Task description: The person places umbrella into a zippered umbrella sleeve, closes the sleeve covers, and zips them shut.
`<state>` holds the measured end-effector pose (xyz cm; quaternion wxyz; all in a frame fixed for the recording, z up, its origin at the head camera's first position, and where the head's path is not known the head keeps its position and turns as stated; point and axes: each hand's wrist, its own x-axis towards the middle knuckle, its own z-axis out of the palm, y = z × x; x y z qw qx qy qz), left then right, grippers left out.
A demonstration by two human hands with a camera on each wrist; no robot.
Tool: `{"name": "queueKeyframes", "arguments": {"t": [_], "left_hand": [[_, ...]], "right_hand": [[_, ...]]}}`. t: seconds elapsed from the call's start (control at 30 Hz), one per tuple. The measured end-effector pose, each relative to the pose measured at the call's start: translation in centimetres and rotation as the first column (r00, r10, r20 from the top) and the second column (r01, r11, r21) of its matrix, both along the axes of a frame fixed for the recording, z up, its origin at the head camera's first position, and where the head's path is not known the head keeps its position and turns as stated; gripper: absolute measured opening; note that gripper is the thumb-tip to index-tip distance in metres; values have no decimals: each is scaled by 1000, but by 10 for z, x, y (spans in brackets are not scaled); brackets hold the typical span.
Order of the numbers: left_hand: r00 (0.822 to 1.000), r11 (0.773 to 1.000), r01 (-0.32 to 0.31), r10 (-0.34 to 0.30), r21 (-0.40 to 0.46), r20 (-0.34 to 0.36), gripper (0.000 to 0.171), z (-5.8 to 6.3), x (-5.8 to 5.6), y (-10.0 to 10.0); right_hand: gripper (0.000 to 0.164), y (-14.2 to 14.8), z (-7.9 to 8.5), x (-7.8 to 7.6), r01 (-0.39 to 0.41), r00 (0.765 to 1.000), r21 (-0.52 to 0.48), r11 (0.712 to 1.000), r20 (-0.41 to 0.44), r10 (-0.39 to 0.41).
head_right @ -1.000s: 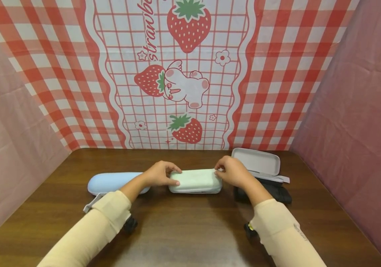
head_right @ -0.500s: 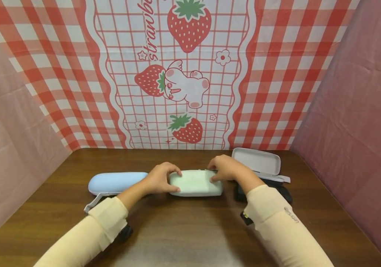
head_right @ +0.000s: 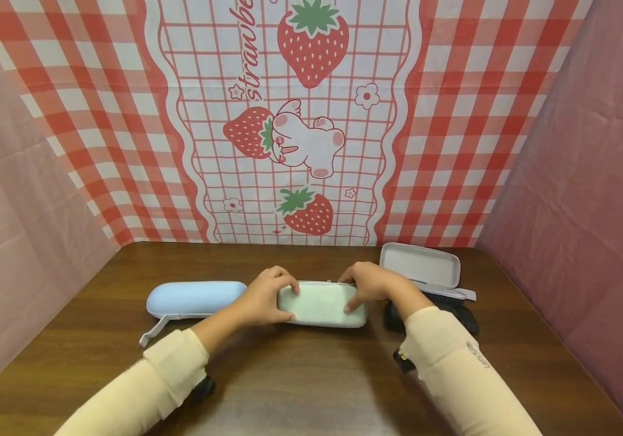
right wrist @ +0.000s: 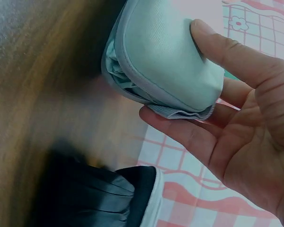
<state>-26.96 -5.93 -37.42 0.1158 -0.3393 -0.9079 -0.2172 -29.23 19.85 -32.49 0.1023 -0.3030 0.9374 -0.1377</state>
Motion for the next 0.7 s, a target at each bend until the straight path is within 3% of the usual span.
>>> {"name": "queueKeyframes", "arguments": {"t": [0.2, 0.37, 0.53, 0.7], "left_hand": [[999, 997, 35, -36, 62, 18, 34, 1, -1, -3], [997, 991, 66, -70, 112, 34, 25, 6, -7, -6], [993, 989, 88, -97, 118, 71, 25, 14, -14, -6], [991, 989, 106, -114, 107, 71, 22, 22, -18, -2]], "right_hand": [[59, 3, -6, 2, 21, 1000, -72, 997, 16, -20], [60, 4, -11, 4, -1, 1000, -91, 996, -19, -1], [58, 3, -15, 6, -12, 996, -76, 997, -86, 5], [57, 2, -17, 9, -27, 978, -67, 997, -210, 12]]}}
